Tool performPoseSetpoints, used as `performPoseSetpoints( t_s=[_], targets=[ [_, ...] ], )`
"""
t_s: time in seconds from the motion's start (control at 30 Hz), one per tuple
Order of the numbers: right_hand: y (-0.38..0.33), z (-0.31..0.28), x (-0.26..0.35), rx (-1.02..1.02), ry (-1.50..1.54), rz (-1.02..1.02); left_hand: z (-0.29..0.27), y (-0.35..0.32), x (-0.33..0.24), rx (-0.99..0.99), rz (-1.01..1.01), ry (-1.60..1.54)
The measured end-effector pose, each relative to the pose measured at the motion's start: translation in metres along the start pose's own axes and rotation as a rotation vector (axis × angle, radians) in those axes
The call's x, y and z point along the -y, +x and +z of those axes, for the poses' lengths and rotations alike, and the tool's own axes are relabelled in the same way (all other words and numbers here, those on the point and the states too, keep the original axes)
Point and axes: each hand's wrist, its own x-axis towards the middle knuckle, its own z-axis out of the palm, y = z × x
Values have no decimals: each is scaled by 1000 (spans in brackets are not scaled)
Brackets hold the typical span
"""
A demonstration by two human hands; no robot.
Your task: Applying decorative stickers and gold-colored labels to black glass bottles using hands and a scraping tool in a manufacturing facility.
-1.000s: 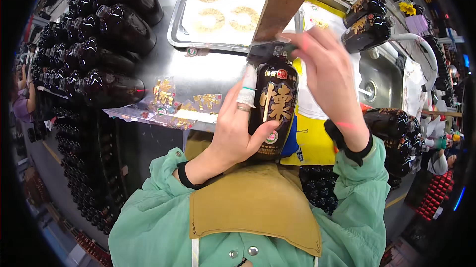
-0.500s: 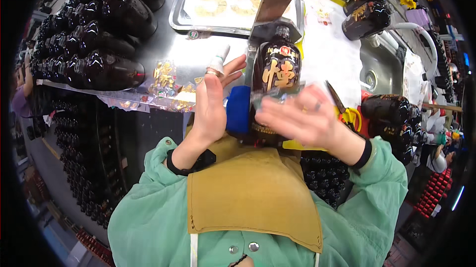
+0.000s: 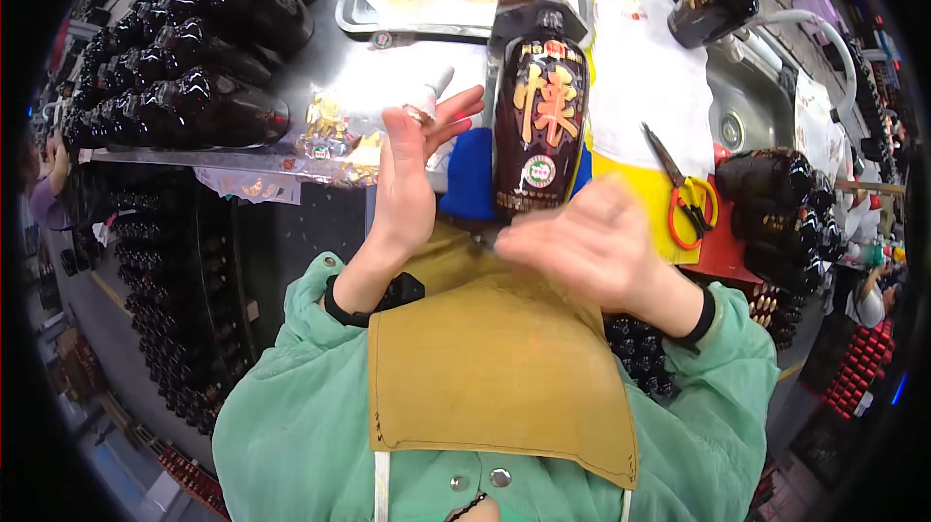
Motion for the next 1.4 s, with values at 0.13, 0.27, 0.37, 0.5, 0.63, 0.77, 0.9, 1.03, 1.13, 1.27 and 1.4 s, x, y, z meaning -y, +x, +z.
performPoseSetpoints(
  t_s=[0.13, 0.27, 0.37, 0.5, 0.63, 0.77, 0.9, 1.03, 1.13, 1.27, 1.4],
  targets=[
    [-21, 18, -6, -131, -109, 36, 5, -7, 6, 38, 36, -15],
    [-6, 13, 1, -189, 167, 275, 10, -8, 2, 43, 102, 111],
    [19, 22, -16, -675, 599, 787, 17, -4, 0, 18, 146, 191],
    [8, 35, -52, -610, 325, 920, 14, -1, -2, 70, 256, 377],
    [8, 14, -67, -631, 161, 928, 13, 2, -1, 74, 157, 230],
    [8, 38, -63, -643, 315, 942, 18, 12, -5, 1, 317, 460],
    [-20, 26, -83, -656, 310, 1085, 10, 37, -35, 151, 670, 817],
    [-13, 15, -70, -825, 550, 980, 8, 58, -48, 417, 872, 1192],
    [-19, 12, -67, -859, 602, 968, 7, 66, -57, 558, 929, 1310],
    [-25, 8, -65, -900, 674, 988, 4, 76, -60, 580, 987, 1358],
    [-29, 10, -64, -894, 659, 995, 10, 78, -59, 586, 1071, 1400]
  ],
)
